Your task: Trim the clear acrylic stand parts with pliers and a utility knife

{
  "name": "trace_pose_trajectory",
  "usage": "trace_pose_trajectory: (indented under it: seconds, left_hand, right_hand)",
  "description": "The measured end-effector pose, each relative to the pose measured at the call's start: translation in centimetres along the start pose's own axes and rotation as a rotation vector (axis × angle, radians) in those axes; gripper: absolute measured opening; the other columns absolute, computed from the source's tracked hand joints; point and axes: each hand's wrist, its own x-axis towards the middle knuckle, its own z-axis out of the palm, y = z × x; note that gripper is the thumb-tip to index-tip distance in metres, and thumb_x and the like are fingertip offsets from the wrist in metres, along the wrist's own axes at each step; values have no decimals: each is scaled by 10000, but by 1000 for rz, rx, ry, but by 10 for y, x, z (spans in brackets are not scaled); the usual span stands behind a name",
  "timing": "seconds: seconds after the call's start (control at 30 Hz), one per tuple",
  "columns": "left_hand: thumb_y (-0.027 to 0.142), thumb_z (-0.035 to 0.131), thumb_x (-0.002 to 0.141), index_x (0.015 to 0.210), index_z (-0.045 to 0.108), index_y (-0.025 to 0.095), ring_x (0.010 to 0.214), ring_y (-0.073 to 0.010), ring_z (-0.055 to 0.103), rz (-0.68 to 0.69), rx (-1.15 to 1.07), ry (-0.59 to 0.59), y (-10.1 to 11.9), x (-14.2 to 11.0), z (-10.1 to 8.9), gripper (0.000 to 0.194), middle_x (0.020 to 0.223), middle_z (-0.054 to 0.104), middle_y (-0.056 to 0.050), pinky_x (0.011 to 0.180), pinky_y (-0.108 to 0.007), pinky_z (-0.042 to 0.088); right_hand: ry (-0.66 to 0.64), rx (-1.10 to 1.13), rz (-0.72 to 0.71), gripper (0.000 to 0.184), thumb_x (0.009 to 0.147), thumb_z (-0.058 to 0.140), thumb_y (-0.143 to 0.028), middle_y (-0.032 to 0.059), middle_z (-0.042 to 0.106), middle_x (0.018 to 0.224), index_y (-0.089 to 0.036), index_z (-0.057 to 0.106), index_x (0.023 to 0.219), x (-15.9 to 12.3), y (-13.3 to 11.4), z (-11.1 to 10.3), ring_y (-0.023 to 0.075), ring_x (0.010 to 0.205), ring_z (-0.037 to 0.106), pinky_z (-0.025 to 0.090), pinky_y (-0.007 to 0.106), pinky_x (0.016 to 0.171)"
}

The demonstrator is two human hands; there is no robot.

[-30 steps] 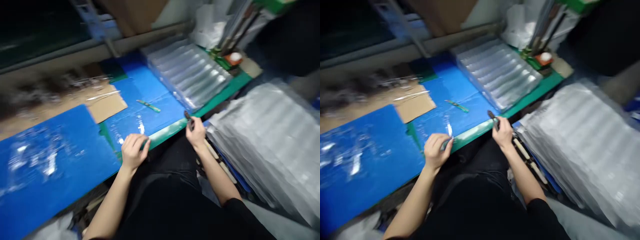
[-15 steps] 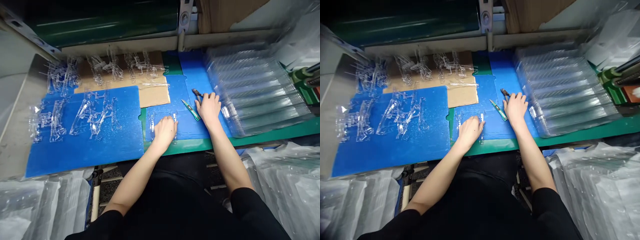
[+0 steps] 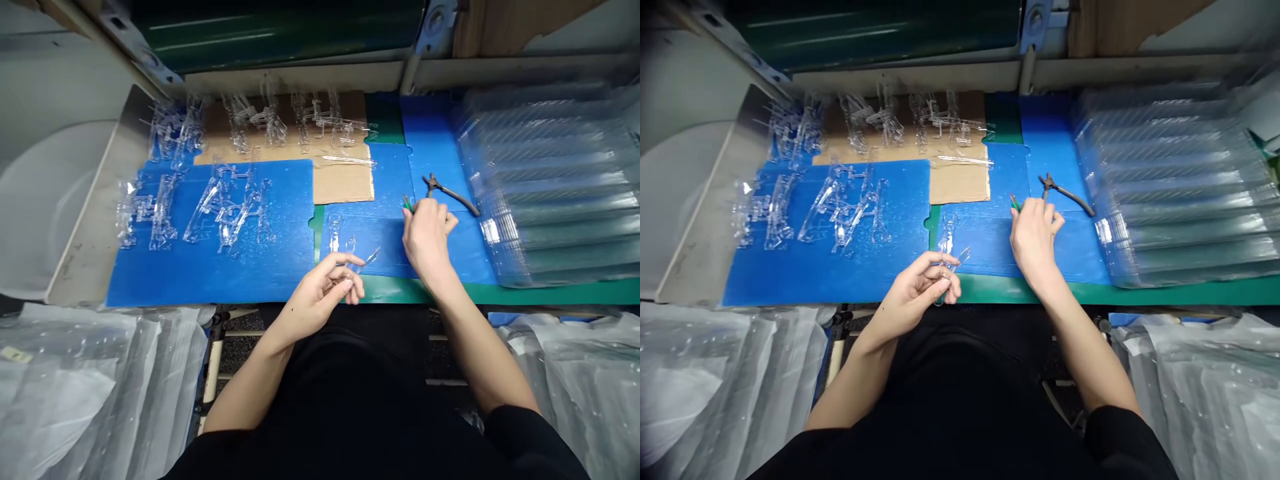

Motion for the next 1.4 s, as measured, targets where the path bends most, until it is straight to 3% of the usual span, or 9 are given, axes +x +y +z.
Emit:
trace_pose_trajectory:
  seconds: [0.1, 0.17, 0.23, 0.3, 0.43, 0.6, 0.83, 1.17, 1.4]
  left_hand:
    - [352, 599, 1119, 1349, 634, 232, 727, -106, 561, 103, 54, 103, 0, -15, -7, 262, 807, 612, 10, 715, -236, 477]
    - [377, 588, 1123, 1304, 668, 218, 662, -98, 526, 113, -9, 122, 2, -20, -7, 254, 732, 561, 27, 678, -232, 463]
    - [392, 575, 1125, 1221, 679, 201, 654, -105, 598, 50, -196, 120, 8, -21, -4, 237, 740, 619, 11, 683, -239, 516]
    - [357, 562, 1124, 1202, 654, 193, 822, -168, 751, -52, -449, 136, 18, -21, 2, 203, 912, 750, -53, 782, -299, 622]
    - [206, 512, 1107, 1366, 591, 184, 1352, -306, 706, -155, -745, 169, 44, -21, 8, 272, 1384, 739, -163, 1080, -495, 640]
    - [174, 496, 1089, 1422, 589, 202, 1548, -382, 526, -171, -801, 208, 68, -24, 10, 347, 1554, 640, -159, 1228, -652, 511]
    - [114, 478, 1068, 1469, 533, 211, 1607, -366, 439, -175, -814, 264, 71, -19, 14, 416, 1592, 607, -145, 1307, -680, 377]
    - [133, 525, 1077, 1310, 652, 203, 1515, -470, 531, -48, -437, 233, 65, -15, 10, 275, 1463, 675, -150, 1056, -690, 607]
    - [108, 470, 1076, 1303, 658, 222, 1527, -422, 536, -59, -449, 196, 61, -11, 7, 316, 1472, 673, -104, 1079, -673, 589]
  right_hand:
    - [-119, 708, -8, 221, 1165, 417, -417, 31, 598, 878, -229, 531, 1138, -39, -28, -31, 210, 763, 592, 523, 401, 793]
    - [-248, 1123, 69, 214, 1160, 468, -469, -19, 542, 853, -266, 532, 1157, -65, -49, -48, 146, 637, 505, 467, 297, 597]
    - [-339, 1359, 170, 202, 1147, 526, -464, -31, 526, 855, -269, 563, 1181, -84, -67, -58, 116, 606, 457, 390, 251, 510]
    - [-374, 1441, 215, 198, 1135, 572, -447, -37, 516, 842, -261, 601, 1196, -94, -79, -63, 98, 595, 434, 348, 236, 493]
    - [-306, 1349, 174, 279, 1035, 770, -394, -48, 490, 838, -280, 661, 1265, -104, -91, -68, 81, 580, 423, 336, 240, 480]
    - [-188, 1293, 191, 349, 1014, 796, -295, -55, 496, 822, -328, 629, 1319, -118, -102, -76, 90, 561, 456, 392, 253, 465]
    - [-239, 1266, 174, 373, 1023, 762, -239, -58, 499, 824, -331, 612, 1351, -125, -109, -81, 100, 572, 466, 436, 265, 487]
    - [-279, 1139, 125, 422, 1015, 742, -229, -35, 495, 792, -358, 598, 1390, -130, -108, -76, 166, 625, 496, 498, 346, 567]
    - [-291, 1055, 119, 432, 1040, 712, -266, -22, 478, 815, -350, 540, 1428, -130, -107, -76, 183, 648, 512, 467, 344, 540]
